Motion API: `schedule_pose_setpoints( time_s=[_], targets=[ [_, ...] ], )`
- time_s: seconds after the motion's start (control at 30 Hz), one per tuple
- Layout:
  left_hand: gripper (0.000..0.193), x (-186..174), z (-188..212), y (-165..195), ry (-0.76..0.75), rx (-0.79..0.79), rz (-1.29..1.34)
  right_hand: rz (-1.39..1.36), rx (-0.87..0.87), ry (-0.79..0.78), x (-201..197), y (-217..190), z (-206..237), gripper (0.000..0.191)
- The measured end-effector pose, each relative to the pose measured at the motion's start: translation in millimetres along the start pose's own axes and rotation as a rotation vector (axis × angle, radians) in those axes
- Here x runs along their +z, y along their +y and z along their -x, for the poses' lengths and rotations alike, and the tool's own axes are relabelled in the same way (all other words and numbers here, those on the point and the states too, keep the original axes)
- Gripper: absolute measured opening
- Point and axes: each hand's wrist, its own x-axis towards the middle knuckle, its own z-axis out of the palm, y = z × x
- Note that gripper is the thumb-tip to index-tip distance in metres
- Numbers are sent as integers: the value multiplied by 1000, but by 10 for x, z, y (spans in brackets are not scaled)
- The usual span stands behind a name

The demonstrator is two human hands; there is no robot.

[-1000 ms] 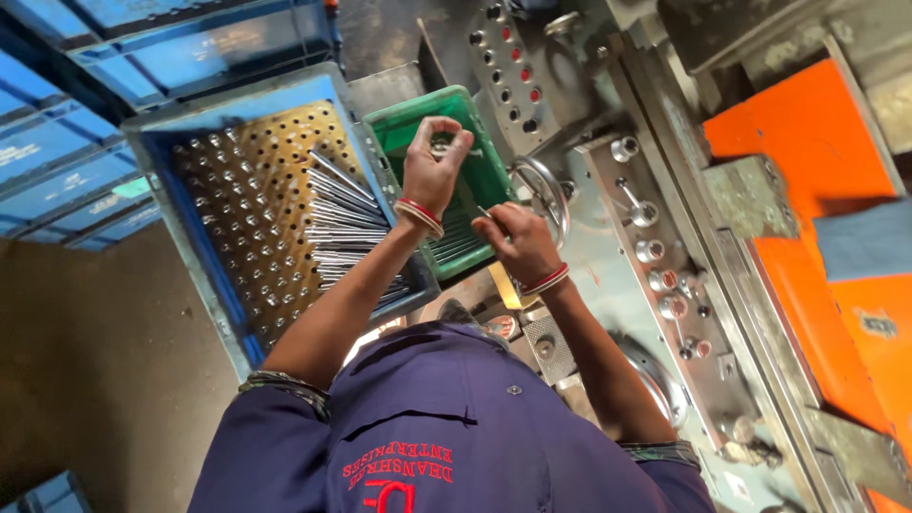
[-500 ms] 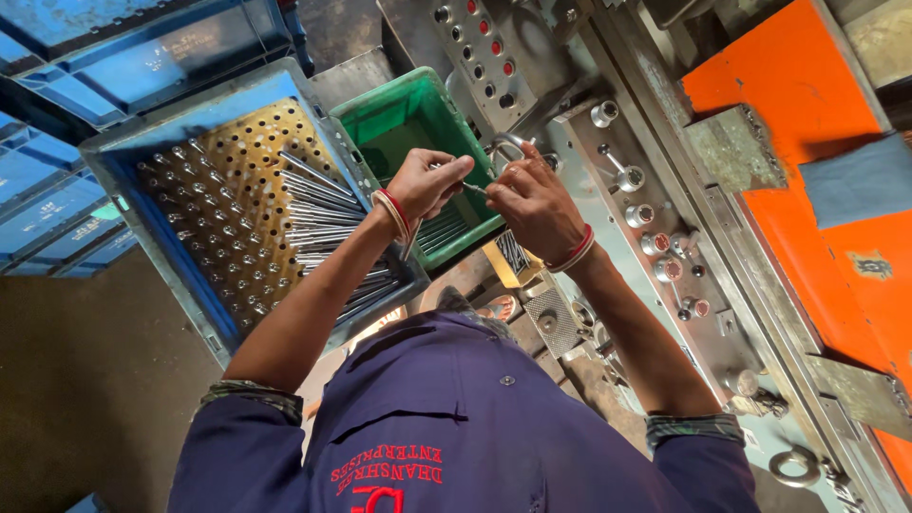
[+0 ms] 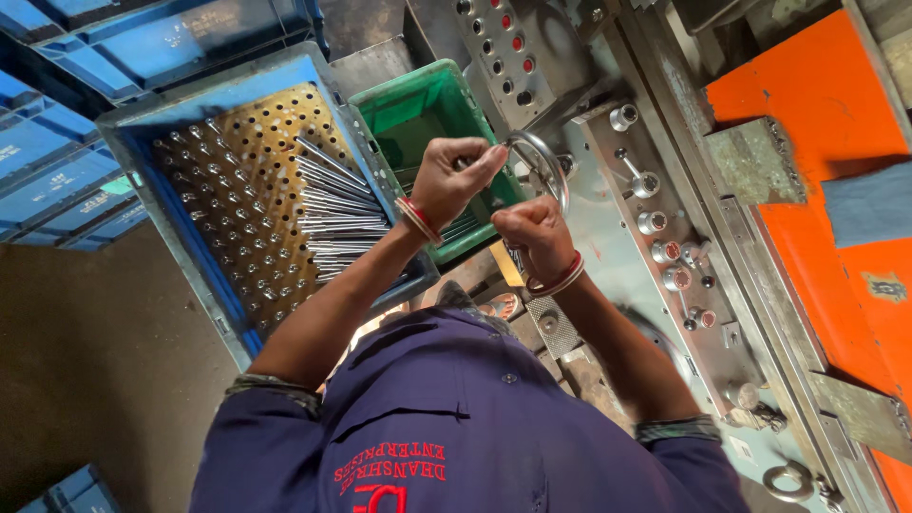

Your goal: The person operates a metalworking machine, inserting metal rods into the machine and using a lever to process them. They then transfer the processed rods from a green bin to a blue crate, organizing them by hand.

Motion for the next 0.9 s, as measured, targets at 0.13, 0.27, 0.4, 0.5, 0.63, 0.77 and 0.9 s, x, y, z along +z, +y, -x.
schedule_pose_setpoints(
  time_s=[0.13, 0.27, 0.4, 0.5, 0.63, 0.77, 0.9],
  targets=[
    [34, 50, -127, -38, 17, -56, 67, -152, -59, 139, 111, 29, -27, 42],
    [14, -17, -325, -366, 264, -524, 613, 414, -345, 421, -181, 105, 58, 44],
    [25, -636, -283, -748, 214, -621, 1087, 744, -295, 706, -883, 490, 742, 43],
    [15, -940, 16, -965, 287, -725, 956, 980, 77, 975, -1335, 934, 1633, 48],
    [10, -946, 108, -1194, 518, -689, 539, 1231, 501, 926, -1394, 1392, 2959, 42],
    [8, -546, -306, -1198, 364, -675, 455, 1207, 820, 971, -1179, 1465, 3901, 33],
    [8, 360, -1054, -923, 134, -526, 418, 1114, 816, 1292, -1322, 1185, 4355, 19]
  ],
)
